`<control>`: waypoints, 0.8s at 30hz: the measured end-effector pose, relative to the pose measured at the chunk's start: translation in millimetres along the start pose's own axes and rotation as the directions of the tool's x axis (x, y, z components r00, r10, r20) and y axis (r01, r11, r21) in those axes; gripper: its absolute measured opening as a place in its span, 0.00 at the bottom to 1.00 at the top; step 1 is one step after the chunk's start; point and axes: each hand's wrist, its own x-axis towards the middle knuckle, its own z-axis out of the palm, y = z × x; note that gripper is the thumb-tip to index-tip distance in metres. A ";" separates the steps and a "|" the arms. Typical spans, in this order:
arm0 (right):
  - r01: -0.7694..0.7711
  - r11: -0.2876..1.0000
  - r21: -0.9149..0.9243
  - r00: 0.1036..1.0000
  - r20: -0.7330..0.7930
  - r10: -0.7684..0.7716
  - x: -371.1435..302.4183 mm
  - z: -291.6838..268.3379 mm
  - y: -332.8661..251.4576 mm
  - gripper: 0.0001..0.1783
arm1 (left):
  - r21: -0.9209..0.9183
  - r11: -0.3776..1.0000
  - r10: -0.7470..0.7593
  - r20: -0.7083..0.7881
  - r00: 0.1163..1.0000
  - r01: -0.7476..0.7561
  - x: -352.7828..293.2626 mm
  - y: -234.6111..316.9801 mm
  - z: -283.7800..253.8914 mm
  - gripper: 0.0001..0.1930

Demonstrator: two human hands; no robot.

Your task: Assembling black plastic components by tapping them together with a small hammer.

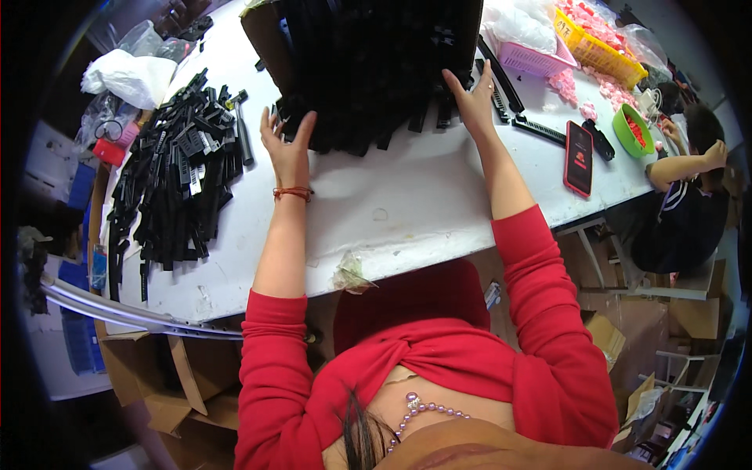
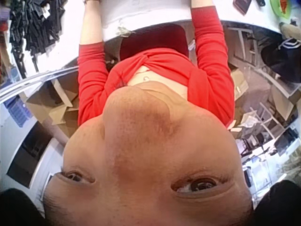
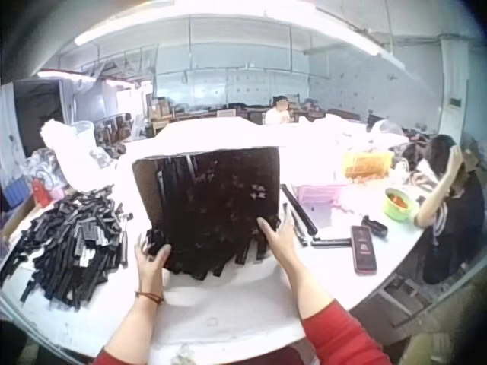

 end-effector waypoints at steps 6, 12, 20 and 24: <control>-0.101 0.958 0.269 0.995 0.040 0.094 20.6 41.1 15.3 0.51 | -0.073 0.996 -0.051 -0.068 0.996 0.046 1.3 2.9 8.3 0.42; -0.016 0.981 0.193 0.985 -0.164 0.048 12.1 76.7 10.2 0.44 | 0.104 0.995 0.032 -0.233 0.972 -0.008 1.7 -0.3 32.3 0.35; 0.083 0.973 0.216 0.971 -0.237 -0.030 18.2 92.4 -4.5 0.44 | 0.221 0.975 0.136 -0.515 0.846 -0.022 17.6 12.1 66.2 0.21; 0.132 0.983 0.126 0.964 -0.249 -0.097 40.8 110.8 15.0 0.45 | 0.219 0.975 0.138 -0.541 0.829 -0.020 30.9 2.0 82.8 0.21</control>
